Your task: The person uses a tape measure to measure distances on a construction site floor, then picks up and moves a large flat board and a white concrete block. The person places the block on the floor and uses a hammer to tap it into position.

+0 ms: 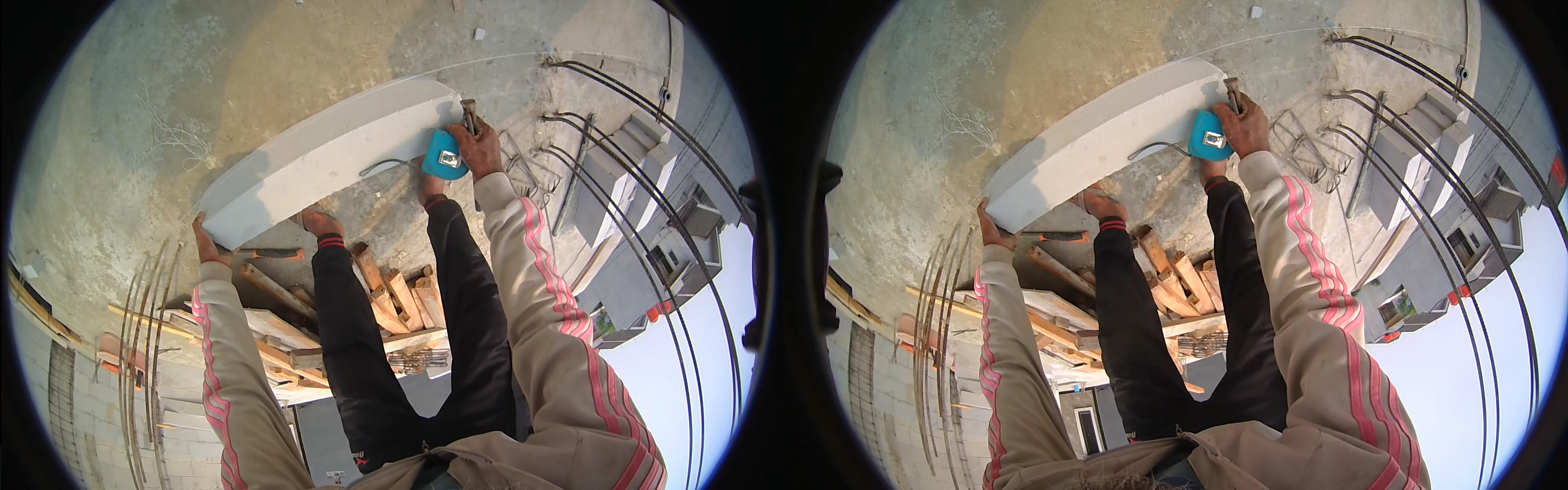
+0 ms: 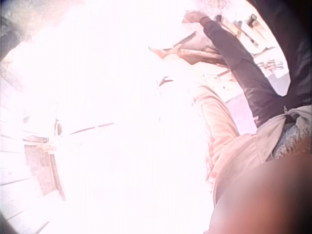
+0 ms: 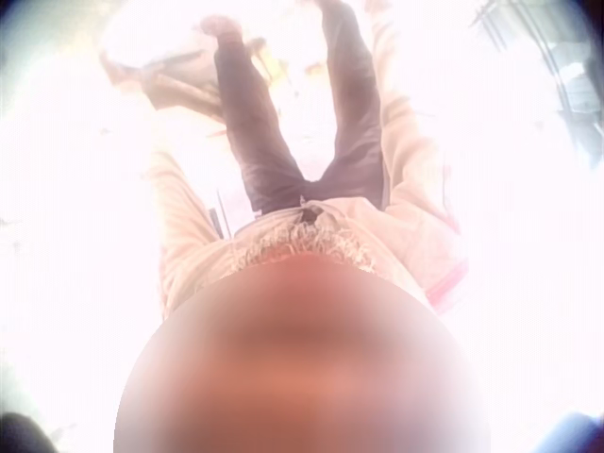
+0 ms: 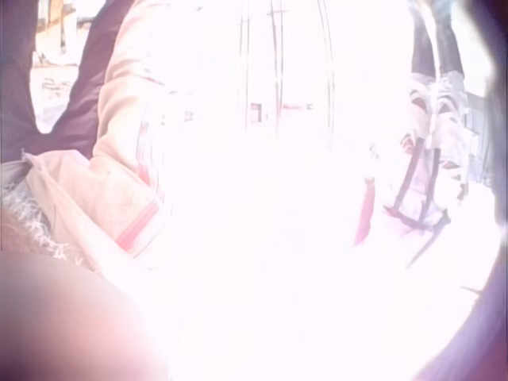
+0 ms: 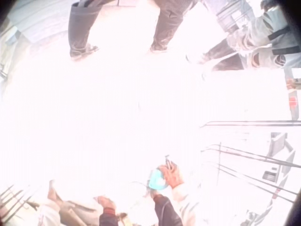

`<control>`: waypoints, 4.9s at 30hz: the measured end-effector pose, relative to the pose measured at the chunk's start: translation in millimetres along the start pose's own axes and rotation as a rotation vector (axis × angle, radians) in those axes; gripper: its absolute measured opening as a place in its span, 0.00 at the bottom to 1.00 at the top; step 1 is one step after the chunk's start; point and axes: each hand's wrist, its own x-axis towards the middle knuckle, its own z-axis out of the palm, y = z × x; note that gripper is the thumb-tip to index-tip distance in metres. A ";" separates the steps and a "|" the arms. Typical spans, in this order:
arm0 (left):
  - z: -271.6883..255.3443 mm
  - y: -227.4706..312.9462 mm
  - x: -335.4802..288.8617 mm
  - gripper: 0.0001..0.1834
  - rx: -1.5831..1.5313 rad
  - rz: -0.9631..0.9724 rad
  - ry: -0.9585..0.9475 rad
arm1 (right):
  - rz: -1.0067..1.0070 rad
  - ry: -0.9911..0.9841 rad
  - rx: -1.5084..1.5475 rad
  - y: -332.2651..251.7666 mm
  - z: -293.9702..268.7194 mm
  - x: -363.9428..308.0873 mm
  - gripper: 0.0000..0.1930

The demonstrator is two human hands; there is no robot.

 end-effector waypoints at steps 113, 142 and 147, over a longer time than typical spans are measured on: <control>2.3 1.6 -1.2 0.37 -0.039 0.048 0.074 | -0.172 -0.015 -0.107 -14.4 -8.3 -0.6 0.18; 1.2 4.1 -0.6 0.36 -0.035 0.022 0.139 | -0.082 -0.067 -0.158 -29.2 -10.4 -1.7 0.20; 4.9 7.1 -4.3 0.37 -0.021 0.014 0.154 | -0.115 -0.072 -0.215 -29.8 -11.4 -2.7 0.19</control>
